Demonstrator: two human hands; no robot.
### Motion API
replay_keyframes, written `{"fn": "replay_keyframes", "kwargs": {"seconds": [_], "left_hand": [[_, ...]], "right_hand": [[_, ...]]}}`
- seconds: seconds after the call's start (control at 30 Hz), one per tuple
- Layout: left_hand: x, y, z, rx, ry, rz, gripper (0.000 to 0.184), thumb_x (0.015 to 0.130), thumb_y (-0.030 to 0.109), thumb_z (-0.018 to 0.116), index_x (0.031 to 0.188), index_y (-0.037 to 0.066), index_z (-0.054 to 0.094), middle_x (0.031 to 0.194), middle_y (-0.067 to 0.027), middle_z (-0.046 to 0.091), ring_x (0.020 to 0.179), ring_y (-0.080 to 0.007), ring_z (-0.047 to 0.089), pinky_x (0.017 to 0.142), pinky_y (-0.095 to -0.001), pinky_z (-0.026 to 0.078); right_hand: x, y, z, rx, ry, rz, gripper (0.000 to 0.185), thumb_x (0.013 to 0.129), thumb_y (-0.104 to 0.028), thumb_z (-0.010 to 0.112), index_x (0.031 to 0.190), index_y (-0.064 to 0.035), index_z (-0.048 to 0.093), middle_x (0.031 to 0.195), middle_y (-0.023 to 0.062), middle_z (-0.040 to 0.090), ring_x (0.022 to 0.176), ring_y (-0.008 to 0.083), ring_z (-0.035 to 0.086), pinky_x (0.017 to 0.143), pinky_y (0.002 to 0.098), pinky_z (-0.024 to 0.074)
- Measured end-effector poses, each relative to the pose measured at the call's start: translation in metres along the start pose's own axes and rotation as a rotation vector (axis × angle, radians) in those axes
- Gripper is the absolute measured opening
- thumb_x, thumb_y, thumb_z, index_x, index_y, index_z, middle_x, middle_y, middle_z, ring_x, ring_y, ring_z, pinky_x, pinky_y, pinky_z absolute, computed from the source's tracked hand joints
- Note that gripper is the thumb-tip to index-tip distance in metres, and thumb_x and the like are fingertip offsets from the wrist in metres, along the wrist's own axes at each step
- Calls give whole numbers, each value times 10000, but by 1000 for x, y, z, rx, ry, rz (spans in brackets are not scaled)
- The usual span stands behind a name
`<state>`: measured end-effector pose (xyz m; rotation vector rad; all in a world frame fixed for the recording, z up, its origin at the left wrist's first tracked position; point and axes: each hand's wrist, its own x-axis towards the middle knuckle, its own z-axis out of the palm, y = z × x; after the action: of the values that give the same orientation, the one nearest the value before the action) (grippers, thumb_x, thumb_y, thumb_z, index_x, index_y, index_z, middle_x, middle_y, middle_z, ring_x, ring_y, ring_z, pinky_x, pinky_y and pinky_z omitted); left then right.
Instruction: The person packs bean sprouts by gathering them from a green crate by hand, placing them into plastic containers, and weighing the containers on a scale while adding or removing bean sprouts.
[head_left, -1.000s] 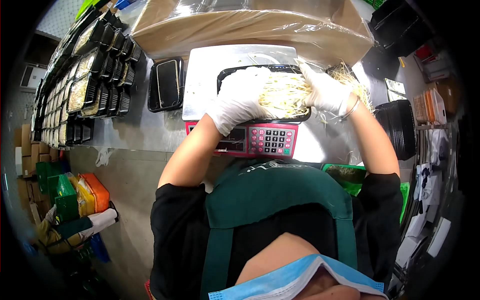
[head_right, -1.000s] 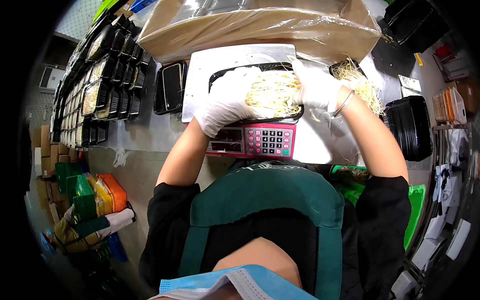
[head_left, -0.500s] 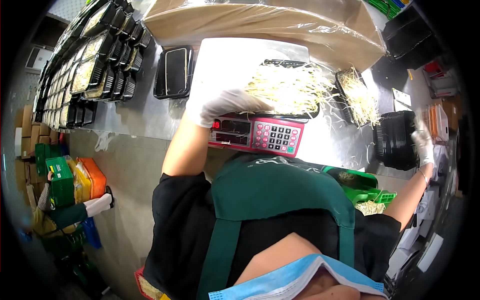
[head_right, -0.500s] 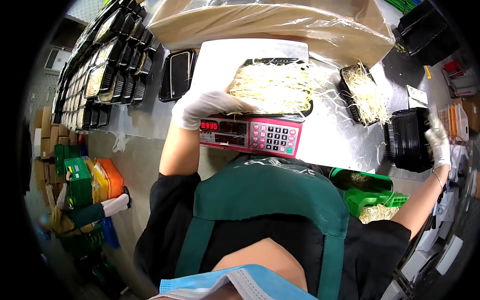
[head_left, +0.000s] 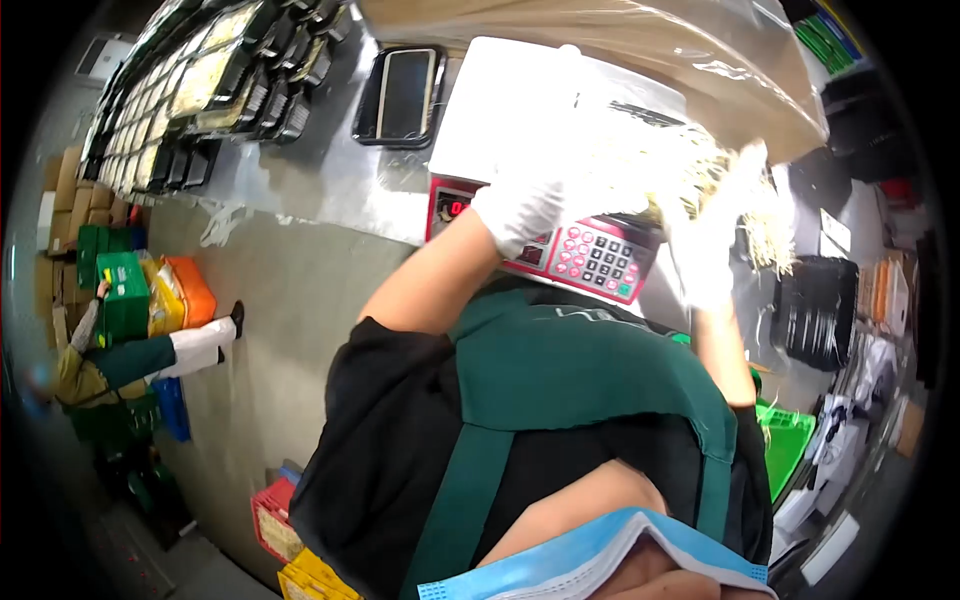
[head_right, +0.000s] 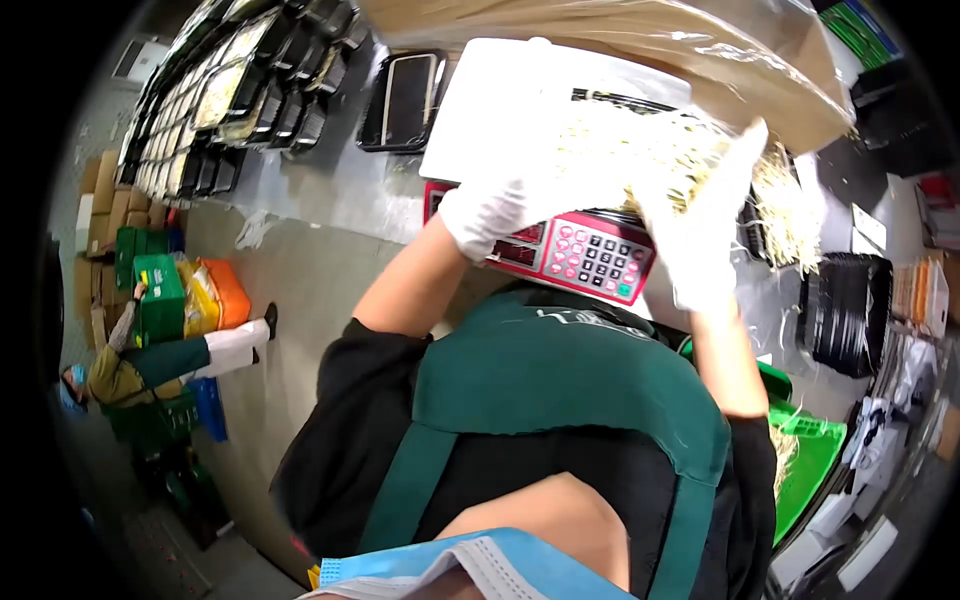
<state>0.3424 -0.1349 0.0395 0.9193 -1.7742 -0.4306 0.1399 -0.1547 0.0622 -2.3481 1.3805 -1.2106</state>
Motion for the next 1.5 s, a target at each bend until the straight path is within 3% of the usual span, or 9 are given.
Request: {"fn": "replay_keyframes", "kwargs": {"seconds": [0.2,0.37,0.5,0.67,0.9,1.03,1.13,1.33,1.5], "left_hand": [[26,10,1,95,-124,-73,472,779,401,687,1136,97,627,1050,-104,642,977,-277,593,851,-388,457],[39,7,-6,206,-357,-145,300,825,242,679,1043,37,651,1030,-136,659,948,-286,626,860,-364,498],[20,17,-32,435,-364,-77,497,764,308,744,1147,21,610,1006,-135,654,950,-300,613,885,-378,475],[4,34,-70,524,-414,-127,695,661,449,784,1188,46,577,1150,-148,601,1051,-322,564,919,-417,376],[1,25,-73,542,-412,-145,734,641,510,777,1179,53,578,1186,-159,579,1072,-338,544,929,-445,374],[18,16,-50,522,-418,-130,694,634,472,790,1147,50,589,1196,-161,552,1069,-317,534,942,-447,379],[33,4,-19,467,-473,-202,698,616,441,806,1137,34,582,1175,-196,541,1093,-324,523,934,-444,396],[40,16,-3,340,-411,-310,747,627,308,811,1244,-1,522,1176,-230,556,1105,-368,528,950,-411,423],[45,14,2,334,-347,-103,511,673,257,780,1098,43,594,1053,-162,579,998,-336,563,886,-404,443]], "right_hand": [[33,-3,14,2,-170,-211,450,844,-252,649,1194,20,572,1064,194,640,939,342,627,840,389,504],[53,-12,-6,-198,-614,-95,504,852,-352,616,1212,-1,572,1060,185,653,908,315,646,805,369,514],[81,-4,-50,-203,-385,-466,534,853,-379,608,1245,-20,557,1097,178,650,967,301,636,873,377,491],[136,41,16,25,-677,-8,515,895,-432,538,1304,-120,544,1319,153,538,1212,276,510,1027,384,384],[79,81,68,18,-544,-649,411,897,-166,537,1304,-111,526,1262,150,572,1127,297,573,958,382,465],[108,42,-42,-356,-991,115,317,864,-217,596,1165,-125,631,1084,132,645,984,280,618,872,367,488],[90,33,-49,273,-605,122,443,873,-262,618,1274,-79,564,1223,138,598,1139,295,560,1021,388,386],[81,32,-22,-134,-613,-615,714,819,-498,614,1384,-94,448,1424,145,430,1336,326,364,1112,449,256],[68,39,-54,169,-754,-268,623,803,-145,690,1378,-88,456,1189,133,613,1049,279,596,913,349,469]]}}
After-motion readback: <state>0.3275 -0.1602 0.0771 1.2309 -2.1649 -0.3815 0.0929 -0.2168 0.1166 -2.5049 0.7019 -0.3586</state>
